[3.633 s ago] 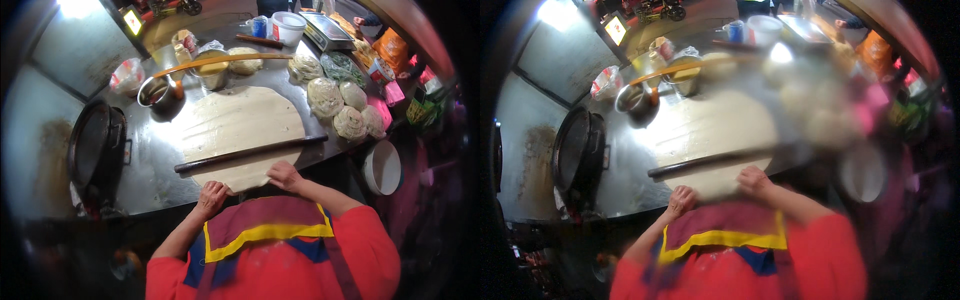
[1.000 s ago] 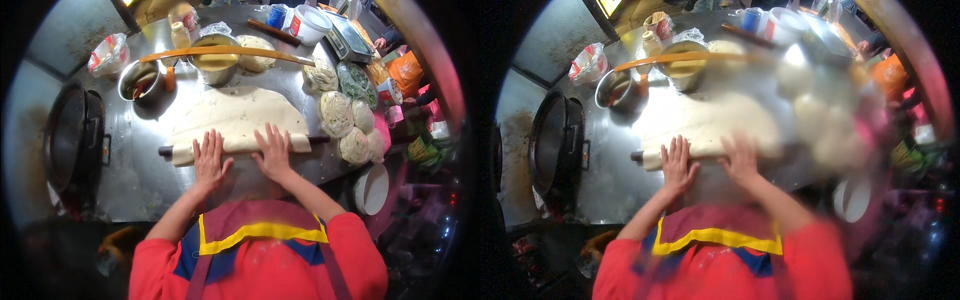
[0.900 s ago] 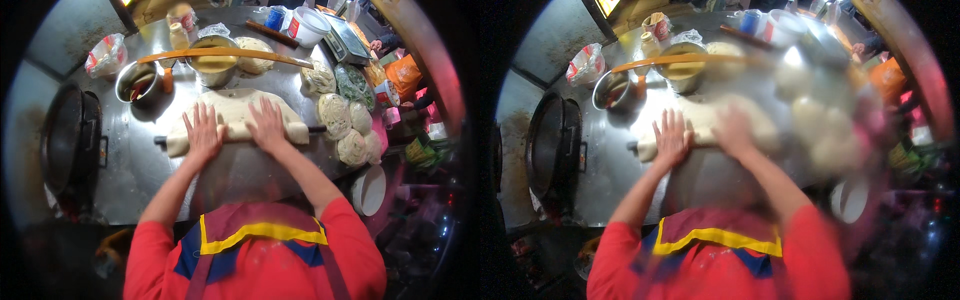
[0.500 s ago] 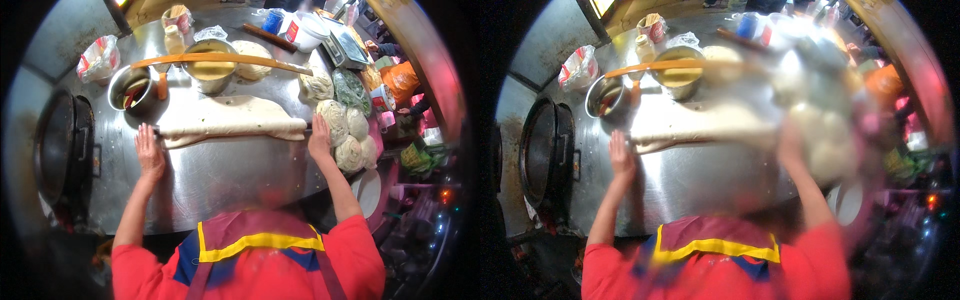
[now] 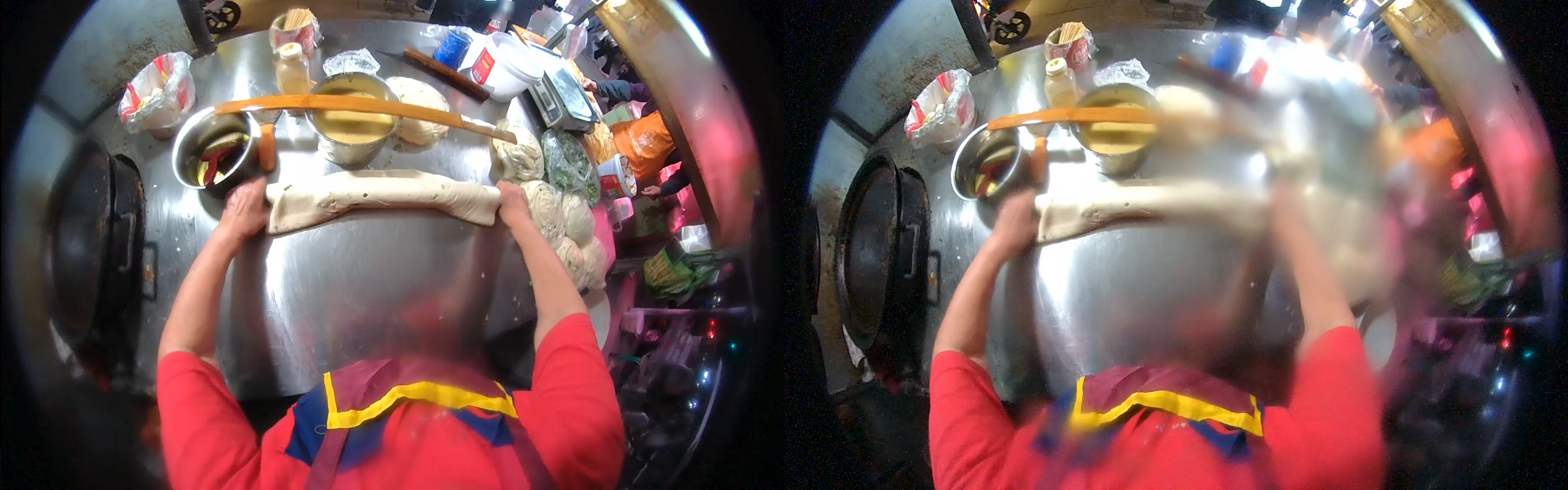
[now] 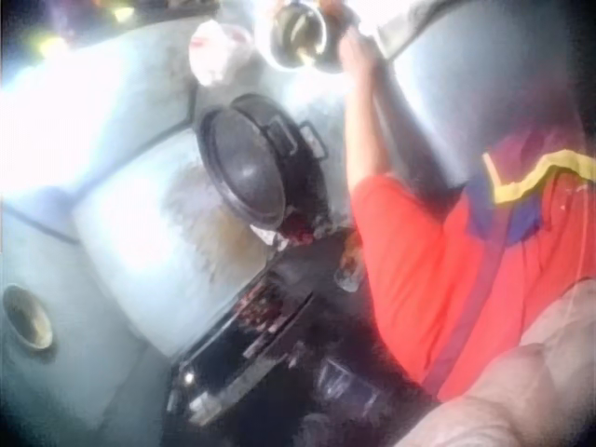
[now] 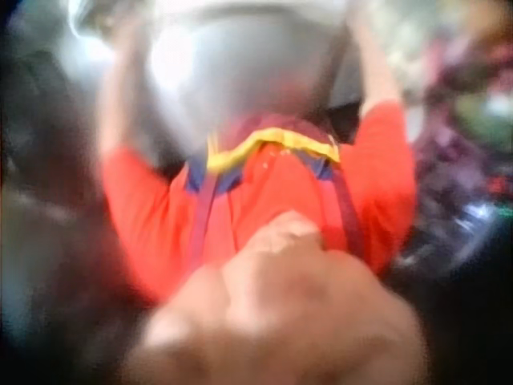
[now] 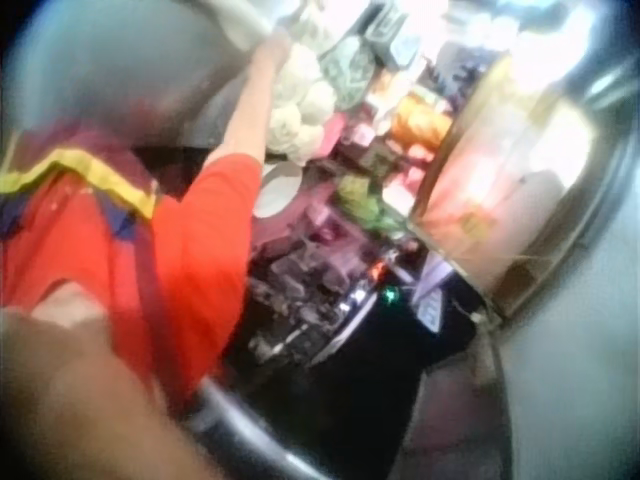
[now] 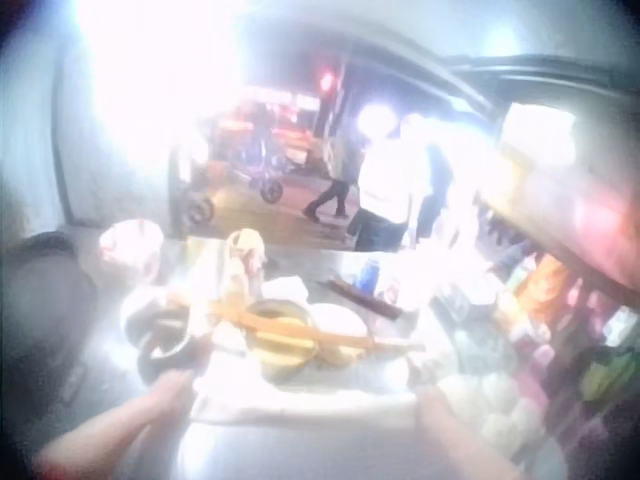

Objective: The person prepares flatbread at a street food stall. They unwrap dough, roll it out with a rolling pin, and cook it on a large flat griddle using a wooden spatula. The cooked flatbread is then folded and handed to a customer.

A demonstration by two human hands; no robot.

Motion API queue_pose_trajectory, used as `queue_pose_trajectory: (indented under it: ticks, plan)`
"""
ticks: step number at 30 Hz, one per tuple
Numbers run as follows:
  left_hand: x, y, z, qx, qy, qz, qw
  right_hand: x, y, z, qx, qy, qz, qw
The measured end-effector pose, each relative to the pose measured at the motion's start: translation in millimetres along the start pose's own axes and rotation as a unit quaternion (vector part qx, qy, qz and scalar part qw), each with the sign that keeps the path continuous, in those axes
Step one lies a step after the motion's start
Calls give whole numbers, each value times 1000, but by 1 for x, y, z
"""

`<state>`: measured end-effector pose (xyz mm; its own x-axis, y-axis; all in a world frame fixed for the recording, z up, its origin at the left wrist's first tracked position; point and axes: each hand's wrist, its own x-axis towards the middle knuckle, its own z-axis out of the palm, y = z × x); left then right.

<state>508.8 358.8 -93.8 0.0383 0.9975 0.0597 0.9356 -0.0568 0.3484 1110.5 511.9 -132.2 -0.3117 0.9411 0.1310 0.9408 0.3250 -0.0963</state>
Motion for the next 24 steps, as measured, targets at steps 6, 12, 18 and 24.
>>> queue_pose_trajectory:
  ticks: [6, 12, 18, 24]
  plan:
    - [15, -14, -22, -63, -113, -80, 988, 41, -21, -35, -80, -158, 55, 983]
    - [0, -6, -40, -42, 1, 4, 999, 58, 32, -70, -178, -8, 61, 982]
    - [-107, 4, -132, -169, 135, -29, 976, 15, -109, -206, -73, -21, -20, 997]
    - [-228, 12, -224, -139, 162, -2, 977, -61, -129, -201, 37, 150, -109, 982]
